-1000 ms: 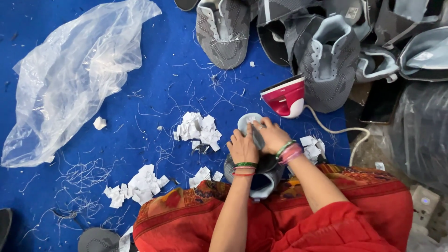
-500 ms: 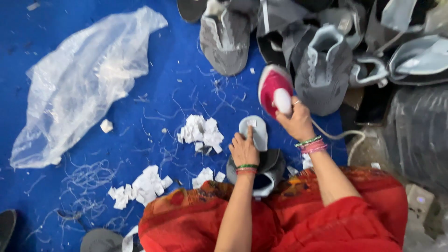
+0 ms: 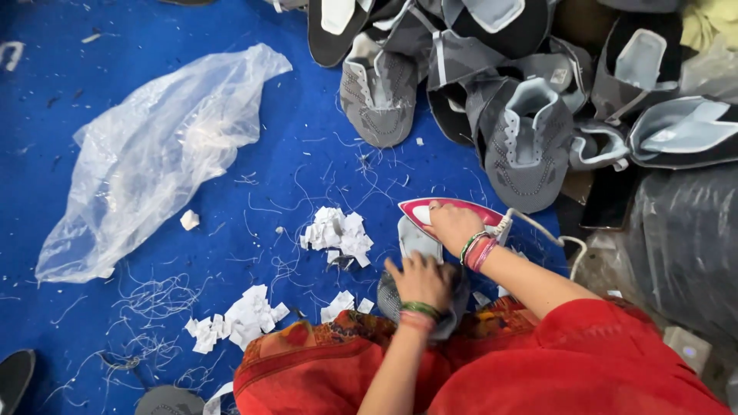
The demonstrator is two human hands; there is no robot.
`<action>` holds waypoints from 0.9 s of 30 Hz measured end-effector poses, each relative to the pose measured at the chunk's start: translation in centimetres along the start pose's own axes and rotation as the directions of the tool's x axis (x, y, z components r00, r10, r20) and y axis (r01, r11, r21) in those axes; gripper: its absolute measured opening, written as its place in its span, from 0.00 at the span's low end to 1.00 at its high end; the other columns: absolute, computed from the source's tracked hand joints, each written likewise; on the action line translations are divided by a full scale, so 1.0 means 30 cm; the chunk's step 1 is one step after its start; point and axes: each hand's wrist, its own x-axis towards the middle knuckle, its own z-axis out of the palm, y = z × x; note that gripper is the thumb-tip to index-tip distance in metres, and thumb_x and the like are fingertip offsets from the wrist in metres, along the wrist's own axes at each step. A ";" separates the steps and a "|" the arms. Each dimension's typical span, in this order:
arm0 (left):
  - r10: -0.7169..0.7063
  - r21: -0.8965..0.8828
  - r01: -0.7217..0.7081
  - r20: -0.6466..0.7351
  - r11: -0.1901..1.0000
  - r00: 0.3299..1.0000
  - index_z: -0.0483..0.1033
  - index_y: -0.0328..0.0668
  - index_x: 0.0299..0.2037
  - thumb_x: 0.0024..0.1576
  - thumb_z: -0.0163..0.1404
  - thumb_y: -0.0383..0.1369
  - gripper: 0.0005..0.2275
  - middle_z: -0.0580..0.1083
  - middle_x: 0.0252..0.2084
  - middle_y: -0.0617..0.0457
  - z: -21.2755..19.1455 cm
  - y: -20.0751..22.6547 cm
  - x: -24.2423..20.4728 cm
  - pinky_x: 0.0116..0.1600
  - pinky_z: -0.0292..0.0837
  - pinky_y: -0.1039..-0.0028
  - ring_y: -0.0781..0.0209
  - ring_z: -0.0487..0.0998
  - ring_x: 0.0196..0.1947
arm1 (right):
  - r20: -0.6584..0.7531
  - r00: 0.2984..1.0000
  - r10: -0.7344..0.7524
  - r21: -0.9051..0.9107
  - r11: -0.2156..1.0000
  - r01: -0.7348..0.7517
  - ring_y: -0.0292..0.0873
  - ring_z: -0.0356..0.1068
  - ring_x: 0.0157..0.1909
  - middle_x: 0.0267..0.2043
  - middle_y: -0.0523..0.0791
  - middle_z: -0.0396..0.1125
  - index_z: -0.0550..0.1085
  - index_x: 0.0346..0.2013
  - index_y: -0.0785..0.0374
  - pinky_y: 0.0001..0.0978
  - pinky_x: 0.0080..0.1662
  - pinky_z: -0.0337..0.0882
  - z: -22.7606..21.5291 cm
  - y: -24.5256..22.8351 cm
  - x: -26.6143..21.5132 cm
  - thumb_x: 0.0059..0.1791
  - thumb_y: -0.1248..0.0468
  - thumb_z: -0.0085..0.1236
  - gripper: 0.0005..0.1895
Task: Pressing and ironing inner lining components onto shoe uppers during manufacturing.
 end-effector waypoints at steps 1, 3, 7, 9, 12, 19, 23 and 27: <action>0.000 0.003 0.000 -0.008 1.000 1.000 0.63 0.52 0.70 0.64 0.38 0.45 0.24 0.63 0.63 0.40 -0.008 0.004 -0.013 0.61 0.52 0.38 0.40 0.62 0.63 | -0.008 1.000 -0.002 -0.001 1.000 0.002 0.52 0.78 0.35 0.34 0.51 0.75 0.72 0.47 0.66 0.43 0.33 0.77 -0.032 -0.010 0.021 0.48 0.45 0.60 0.27; 0.032 -0.046 -0.025 0.176 0.999 0.984 0.57 0.50 0.72 0.60 0.38 0.56 0.32 0.52 0.73 0.34 0.001 0.014 -0.074 0.65 0.36 0.24 0.32 0.48 0.73 | 0.130 0.986 0.104 -0.098 0.991 -0.092 0.50 0.78 0.35 0.35 0.51 0.75 0.71 0.50 0.66 0.41 0.33 0.78 -0.077 -0.037 0.023 0.49 0.44 0.58 0.29; 0.064 -0.137 -0.048 0.115 0.989 0.991 0.56 0.46 0.73 0.59 0.41 0.57 0.35 0.49 0.74 0.30 0.095 -0.017 -0.101 0.67 0.37 0.28 0.29 0.45 0.74 | 0.056 0.992 0.110 -0.110 0.989 -0.104 0.50 0.78 0.36 0.36 0.50 0.75 0.71 0.49 0.65 0.40 0.34 0.78 -0.125 -0.074 0.014 0.49 0.44 0.59 0.28; 0.093 -0.147 -0.083 0.063 0.986 0.994 0.57 0.44 0.73 0.57 0.44 0.59 0.38 0.51 0.74 0.27 0.032 -0.011 -0.098 0.69 0.40 0.33 0.28 0.46 0.74 | 0.103 0.983 0.150 -0.104 0.985 -0.139 0.50 0.78 0.36 0.35 0.51 0.75 0.71 0.48 0.65 0.40 0.34 0.78 -0.160 -0.101 0.023 0.51 0.42 0.57 0.29; 0.093 -0.134 -0.080 0.095 0.988 0.991 0.55 0.43 0.73 0.55 0.46 0.60 0.40 0.50 0.73 0.26 0.045 -0.003 -0.087 0.70 0.38 0.33 0.28 0.45 0.74 | 0.145 0.987 0.063 -0.111 0.993 -0.047 0.50 0.79 0.34 0.33 0.50 0.75 0.71 0.47 0.64 0.41 0.32 0.78 0.033 -0.076 0.014 0.47 0.45 0.61 0.27; 0.091 -0.117 -0.081 0.088 0.990 0.992 0.56 0.42 0.73 0.56 0.45 0.60 0.39 0.50 0.73 0.26 0.093 -0.018 -0.063 0.70 0.37 0.33 0.29 0.45 0.75 | 0.146 0.989 0.018 -0.069 0.998 -0.008 0.49 0.79 0.35 0.32 0.51 0.76 0.68 0.54 0.67 0.39 0.35 0.78 -0.087 -0.037 0.049 0.48 0.43 0.58 0.33; 0.099 -0.131 -0.087 0.090 0.988 0.991 0.56 0.42 0.73 0.56 0.45 0.60 0.40 0.50 0.73 0.26 0.093 -0.029 -0.065 0.70 0.36 0.33 0.28 0.45 0.75 | 0.261 0.957 -0.130 -0.079 0.985 0.155 0.51 0.78 0.36 0.34 0.50 0.75 0.70 0.49 0.63 0.42 0.35 0.78 -0.091 0.015 -0.030 0.48 0.41 0.57 0.30; 0.099 -0.130 -0.089 0.077 0.988 0.992 0.56 0.43 0.73 0.55 0.45 0.59 0.39 0.50 0.74 0.27 0.111 -0.032 -0.065 0.70 0.34 0.32 0.29 0.44 0.75 | 0.227 0.973 -0.025 -0.152 0.987 0.061 0.50 0.79 0.33 0.32 0.51 0.75 0.68 0.53 0.65 0.41 0.32 0.79 -0.048 0.056 0.017 0.49 0.42 0.57 0.31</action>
